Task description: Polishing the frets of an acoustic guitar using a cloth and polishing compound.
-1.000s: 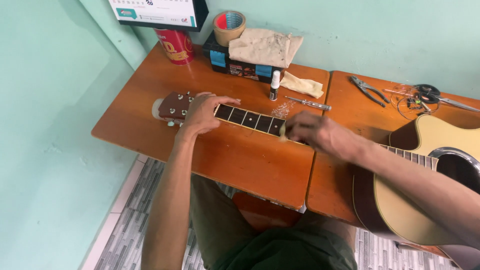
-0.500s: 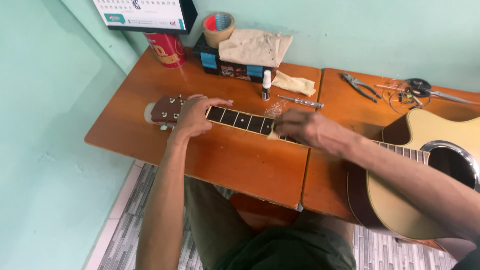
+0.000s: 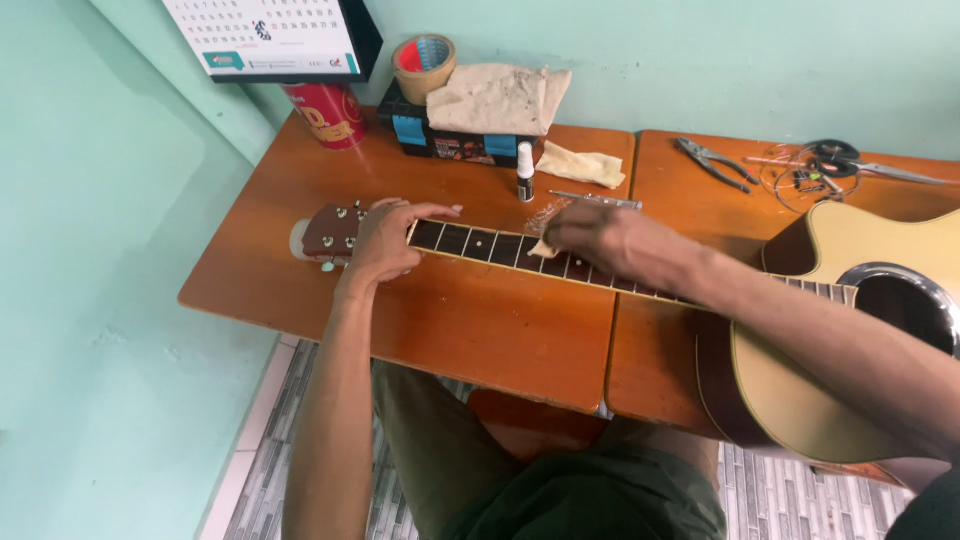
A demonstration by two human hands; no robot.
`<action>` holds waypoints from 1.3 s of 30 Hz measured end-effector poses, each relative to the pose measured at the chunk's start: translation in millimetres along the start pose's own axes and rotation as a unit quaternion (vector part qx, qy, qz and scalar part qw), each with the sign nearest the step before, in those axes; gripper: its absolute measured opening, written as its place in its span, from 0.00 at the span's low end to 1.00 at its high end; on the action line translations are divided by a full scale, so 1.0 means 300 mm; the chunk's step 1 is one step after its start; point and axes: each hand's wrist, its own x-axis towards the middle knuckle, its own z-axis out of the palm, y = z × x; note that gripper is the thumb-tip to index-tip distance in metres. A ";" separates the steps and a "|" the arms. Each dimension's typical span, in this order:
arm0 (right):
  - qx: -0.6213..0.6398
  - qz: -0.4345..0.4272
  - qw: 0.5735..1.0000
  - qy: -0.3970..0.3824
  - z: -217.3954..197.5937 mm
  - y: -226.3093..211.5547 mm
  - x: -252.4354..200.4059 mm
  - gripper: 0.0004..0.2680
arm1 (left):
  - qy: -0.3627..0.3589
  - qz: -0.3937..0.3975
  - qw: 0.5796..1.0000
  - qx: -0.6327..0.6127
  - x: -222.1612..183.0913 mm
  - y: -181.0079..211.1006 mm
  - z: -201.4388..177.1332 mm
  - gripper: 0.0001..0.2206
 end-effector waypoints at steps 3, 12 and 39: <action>0.043 -0.019 0.999 0.007 -0.002 -0.083 0.013 0.04 | 0.003 -0.001 1.000 0.003 0.010 -0.027 0.022 0.36; 0.042 -0.054 0.998 0.016 0.005 -0.093 0.010 0.05 | 0.006 0.000 1.000 -0.007 0.011 -0.027 0.019 0.36; 0.041 -0.047 0.998 0.016 -0.044 -0.018 0.032 0.07 | 0.013 -0.019 1.000 -0.002 -0.010 0.010 0.002 0.41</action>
